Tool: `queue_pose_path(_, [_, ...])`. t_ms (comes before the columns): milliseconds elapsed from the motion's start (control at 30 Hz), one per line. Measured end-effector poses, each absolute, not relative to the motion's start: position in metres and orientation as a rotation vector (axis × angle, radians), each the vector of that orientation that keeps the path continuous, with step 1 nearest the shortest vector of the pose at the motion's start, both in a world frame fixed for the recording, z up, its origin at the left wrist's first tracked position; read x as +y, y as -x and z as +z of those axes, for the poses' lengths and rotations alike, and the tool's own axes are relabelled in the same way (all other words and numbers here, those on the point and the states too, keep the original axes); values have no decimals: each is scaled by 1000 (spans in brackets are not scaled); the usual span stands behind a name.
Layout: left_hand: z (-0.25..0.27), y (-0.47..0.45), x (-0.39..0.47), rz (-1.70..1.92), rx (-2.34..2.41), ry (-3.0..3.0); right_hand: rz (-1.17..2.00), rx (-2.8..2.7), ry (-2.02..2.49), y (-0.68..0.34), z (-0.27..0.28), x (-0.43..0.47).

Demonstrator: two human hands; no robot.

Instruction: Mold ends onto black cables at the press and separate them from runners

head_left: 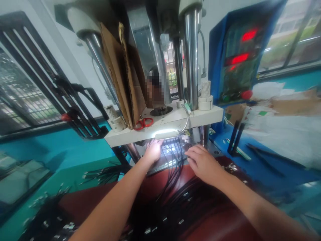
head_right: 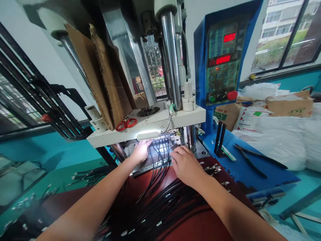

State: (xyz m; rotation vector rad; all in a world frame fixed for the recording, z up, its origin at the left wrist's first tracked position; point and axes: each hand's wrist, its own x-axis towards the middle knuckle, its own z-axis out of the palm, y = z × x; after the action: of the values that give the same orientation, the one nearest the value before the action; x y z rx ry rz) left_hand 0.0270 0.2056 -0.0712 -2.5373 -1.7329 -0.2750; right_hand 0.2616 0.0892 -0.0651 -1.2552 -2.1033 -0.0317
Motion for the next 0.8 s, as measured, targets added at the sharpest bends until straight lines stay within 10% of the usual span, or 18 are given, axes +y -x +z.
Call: queue_pose_path(800, [-57,-36,212,-17,-1557,2591,-19,-2143,1299,-266,-66,87])
